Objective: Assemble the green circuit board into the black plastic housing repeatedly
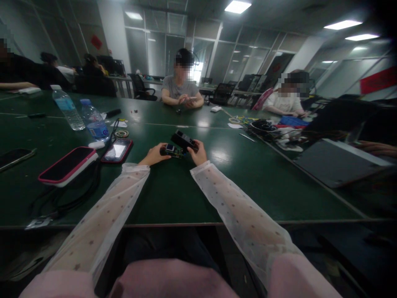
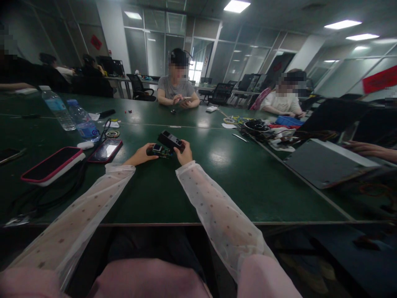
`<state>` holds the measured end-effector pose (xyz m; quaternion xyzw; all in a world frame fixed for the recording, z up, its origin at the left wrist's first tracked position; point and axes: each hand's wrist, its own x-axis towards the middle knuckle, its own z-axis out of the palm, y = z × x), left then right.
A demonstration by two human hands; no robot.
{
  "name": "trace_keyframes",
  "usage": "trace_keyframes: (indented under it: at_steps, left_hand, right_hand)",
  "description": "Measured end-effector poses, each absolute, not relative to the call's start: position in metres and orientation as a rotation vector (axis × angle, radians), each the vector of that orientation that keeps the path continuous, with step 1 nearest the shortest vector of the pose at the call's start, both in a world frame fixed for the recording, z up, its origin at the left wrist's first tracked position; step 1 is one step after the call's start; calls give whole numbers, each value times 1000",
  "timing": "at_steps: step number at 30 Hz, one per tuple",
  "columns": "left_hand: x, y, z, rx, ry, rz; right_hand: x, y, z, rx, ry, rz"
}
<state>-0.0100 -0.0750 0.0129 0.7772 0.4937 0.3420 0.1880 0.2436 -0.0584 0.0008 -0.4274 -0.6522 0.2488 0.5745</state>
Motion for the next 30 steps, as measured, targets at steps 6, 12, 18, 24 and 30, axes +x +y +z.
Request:
trace_keyframes:
  at_steps: [6, 12, 18, 24, 30]
  left_hand:
    - [-10, -74, 12, 2177, 1419, 962]
    - [-9, -74, 11, 2182, 1406, 980]
    - [-9, -75, 13, 2198, 1445, 969]
    - [-9, -75, 14, 2197, 1490, 915]
    - [-7, -74, 13, 2216, 1522, 894]
  right_hand:
    - [239, -69, 5, -927, -1706, 580]
    - [240, -69, 2, -954, -1785, 603]
    - [240, -67, -5, -989, -1848, 616]
    - [244, -62, -10, -1018, -1854, 597]
    - [245, -60, -12, -1043, -1890, 610]
